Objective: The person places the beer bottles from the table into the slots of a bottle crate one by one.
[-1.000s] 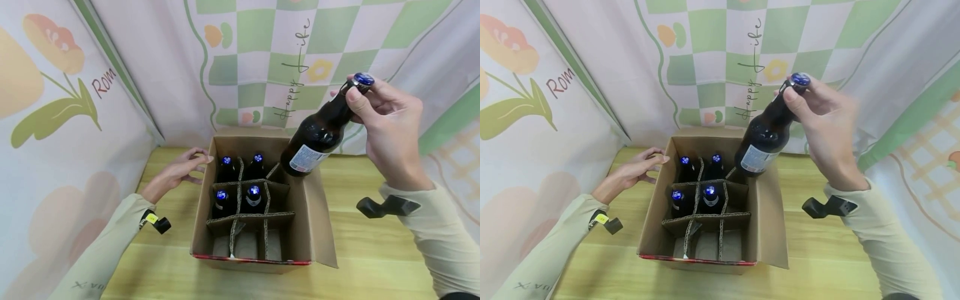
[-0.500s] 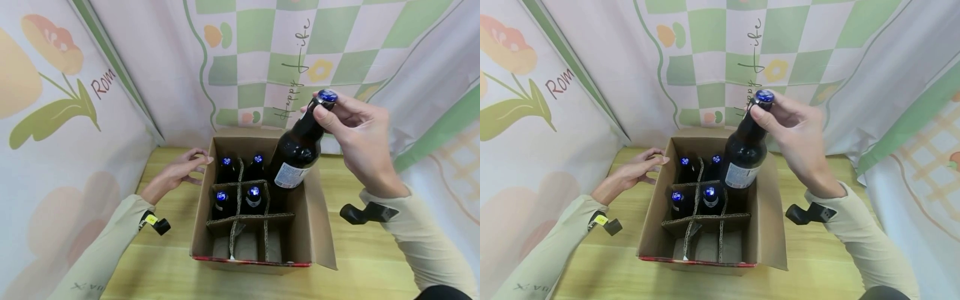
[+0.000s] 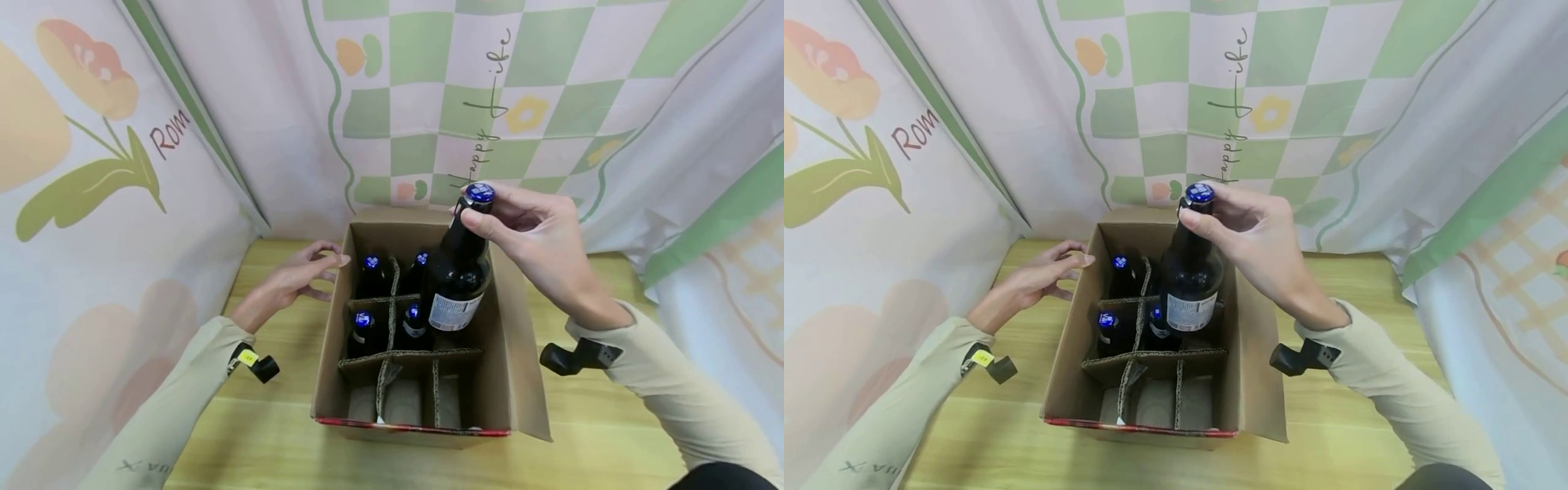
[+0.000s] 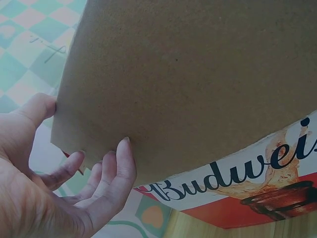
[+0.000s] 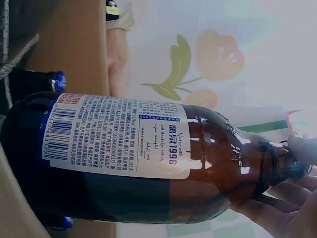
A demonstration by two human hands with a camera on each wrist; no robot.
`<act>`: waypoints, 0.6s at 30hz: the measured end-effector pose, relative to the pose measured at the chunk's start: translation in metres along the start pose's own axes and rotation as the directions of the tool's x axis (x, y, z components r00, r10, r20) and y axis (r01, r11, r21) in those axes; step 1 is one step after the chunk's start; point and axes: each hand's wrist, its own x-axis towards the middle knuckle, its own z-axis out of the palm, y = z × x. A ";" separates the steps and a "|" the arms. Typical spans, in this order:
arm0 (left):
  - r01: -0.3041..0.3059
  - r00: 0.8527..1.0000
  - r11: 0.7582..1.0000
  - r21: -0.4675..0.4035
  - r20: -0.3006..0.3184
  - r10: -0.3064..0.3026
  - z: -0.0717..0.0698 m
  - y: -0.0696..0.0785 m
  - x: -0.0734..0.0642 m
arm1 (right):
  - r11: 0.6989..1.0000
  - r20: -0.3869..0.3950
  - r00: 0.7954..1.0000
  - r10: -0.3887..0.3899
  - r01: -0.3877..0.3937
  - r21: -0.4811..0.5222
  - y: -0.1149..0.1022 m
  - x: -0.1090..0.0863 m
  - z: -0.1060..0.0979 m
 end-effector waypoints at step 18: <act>-0.001 1.000 1.000 0.007 0.005 0.001 0.001 0.002 0.000 | 0.997 0.068 0.995 0.076 -0.076 -0.010 -0.011 -0.007 0.012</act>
